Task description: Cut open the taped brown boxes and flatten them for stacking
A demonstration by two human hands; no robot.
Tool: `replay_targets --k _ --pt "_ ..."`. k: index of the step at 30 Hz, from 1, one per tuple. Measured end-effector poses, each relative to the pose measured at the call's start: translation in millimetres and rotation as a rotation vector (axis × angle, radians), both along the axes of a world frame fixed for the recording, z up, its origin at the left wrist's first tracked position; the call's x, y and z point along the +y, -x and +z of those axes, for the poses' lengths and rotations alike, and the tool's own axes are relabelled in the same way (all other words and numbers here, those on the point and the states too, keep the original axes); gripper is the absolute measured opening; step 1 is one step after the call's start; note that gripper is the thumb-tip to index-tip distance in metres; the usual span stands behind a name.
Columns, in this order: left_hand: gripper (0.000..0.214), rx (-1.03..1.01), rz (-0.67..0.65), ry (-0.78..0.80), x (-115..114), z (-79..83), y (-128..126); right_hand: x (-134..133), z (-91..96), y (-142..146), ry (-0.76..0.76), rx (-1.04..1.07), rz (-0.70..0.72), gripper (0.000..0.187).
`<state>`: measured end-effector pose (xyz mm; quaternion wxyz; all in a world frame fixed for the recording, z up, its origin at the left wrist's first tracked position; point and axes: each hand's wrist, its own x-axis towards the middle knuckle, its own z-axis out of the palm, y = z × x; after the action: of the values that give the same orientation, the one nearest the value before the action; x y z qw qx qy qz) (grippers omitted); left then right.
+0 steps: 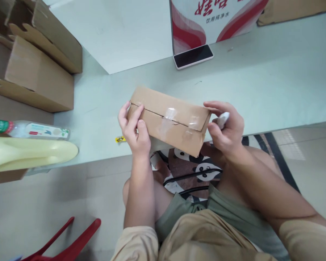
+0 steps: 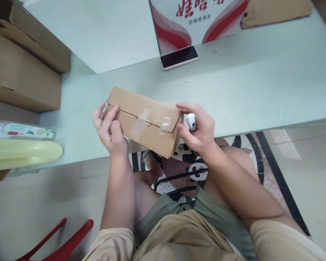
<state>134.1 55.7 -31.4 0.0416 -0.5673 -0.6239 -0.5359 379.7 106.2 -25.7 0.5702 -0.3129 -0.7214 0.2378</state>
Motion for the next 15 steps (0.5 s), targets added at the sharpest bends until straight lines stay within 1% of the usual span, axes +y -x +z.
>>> replay_targets --k 3,5,8,11,12,13,15 --pt "0.038 -0.065 0.036 0.001 -4 1.7 4 0 -5.5 -1 -0.024 0.079 -0.155 0.026" --pt "0.039 -0.141 0.078 -0.002 -6 3.7 6 0 -7.2 -3 -0.014 0.038 -0.193 0.02" --pt "0.041 -0.291 0.165 -0.045 -6 8.8 11 0 -7.9 -4 0.013 -0.163 -0.204 0.018" --pt "0.046 -0.437 0.238 -0.05 -5 14.2 17 0 -7.9 -1 0.076 -0.472 -0.252 0.02" --pt "0.047 -0.478 0.253 -0.037 -5 15.3 19 0 -8.0 1 0.113 -0.563 -0.248 0.022" --pt "0.049 -0.51 0.264 -0.023 -5 15.6 22 0 -8.0 2 0.154 -0.638 -0.223 0.024" --pt "0.053 -0.5 0.273 0.038 -6 14.6 26 -1 -8.7 5 0.217 -0.719 -0.147 0.029"
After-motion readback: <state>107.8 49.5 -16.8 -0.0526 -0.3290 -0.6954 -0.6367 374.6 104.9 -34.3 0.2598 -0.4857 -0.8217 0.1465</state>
